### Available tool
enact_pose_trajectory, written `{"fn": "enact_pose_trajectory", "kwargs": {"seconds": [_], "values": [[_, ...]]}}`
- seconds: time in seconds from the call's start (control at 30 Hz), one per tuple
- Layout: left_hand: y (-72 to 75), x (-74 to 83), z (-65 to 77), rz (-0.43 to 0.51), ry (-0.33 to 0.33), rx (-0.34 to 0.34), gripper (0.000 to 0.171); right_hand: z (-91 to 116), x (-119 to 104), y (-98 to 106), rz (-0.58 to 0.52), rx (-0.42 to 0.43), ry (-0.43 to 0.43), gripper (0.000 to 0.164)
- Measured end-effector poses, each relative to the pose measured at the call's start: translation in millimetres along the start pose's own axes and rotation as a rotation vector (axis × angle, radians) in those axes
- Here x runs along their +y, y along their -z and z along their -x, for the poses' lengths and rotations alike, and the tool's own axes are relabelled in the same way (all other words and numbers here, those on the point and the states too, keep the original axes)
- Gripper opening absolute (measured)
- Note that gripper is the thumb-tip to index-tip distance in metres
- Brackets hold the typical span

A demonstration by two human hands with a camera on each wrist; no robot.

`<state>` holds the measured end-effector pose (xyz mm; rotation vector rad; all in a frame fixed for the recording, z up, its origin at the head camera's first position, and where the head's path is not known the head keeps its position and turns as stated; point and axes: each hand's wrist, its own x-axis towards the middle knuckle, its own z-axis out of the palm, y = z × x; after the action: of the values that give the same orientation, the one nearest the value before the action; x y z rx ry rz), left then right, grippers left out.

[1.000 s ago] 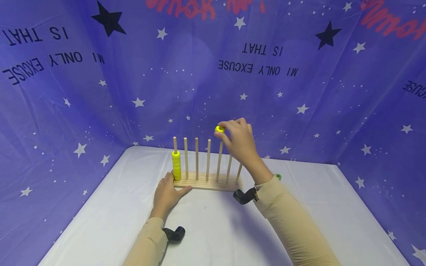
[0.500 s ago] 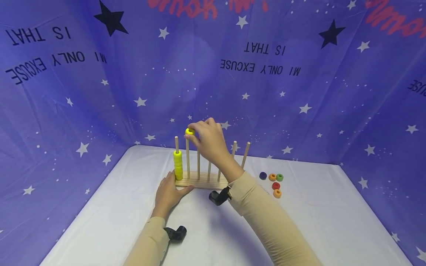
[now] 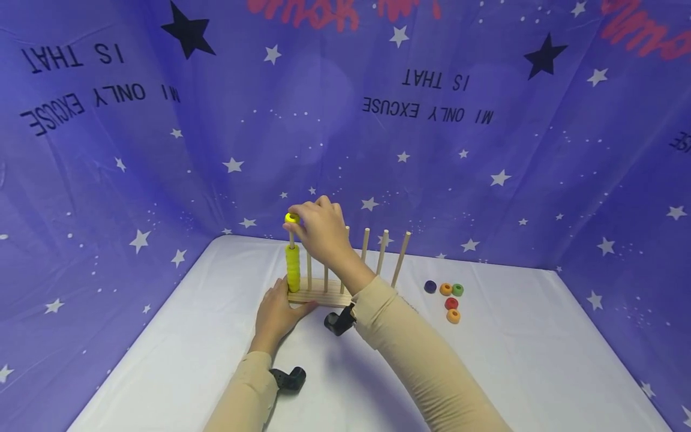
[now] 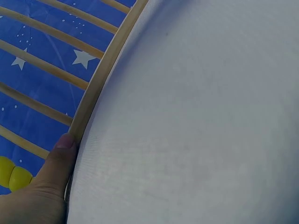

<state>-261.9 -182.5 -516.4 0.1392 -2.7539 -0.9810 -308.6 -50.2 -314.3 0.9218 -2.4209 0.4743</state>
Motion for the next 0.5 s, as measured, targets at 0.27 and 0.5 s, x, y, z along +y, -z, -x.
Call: {"fn": "enact_pose_trajectory", "kwargs": {"seconds": [0.27, 0.5], "values": [[0.4, 1.1, 1.5, -0.006, 0.006, -0.004, 0.105, -2.2, -2.3, 0.5, 0.025, -0.011, 0.001, 0.037], [-0.4, 0.9, 0.4, 0.002, 0.000, 0.006, 0.093, -1.7, -1.8, -3.3, 0.042, -0.036, -0.004, 0.037]]}}
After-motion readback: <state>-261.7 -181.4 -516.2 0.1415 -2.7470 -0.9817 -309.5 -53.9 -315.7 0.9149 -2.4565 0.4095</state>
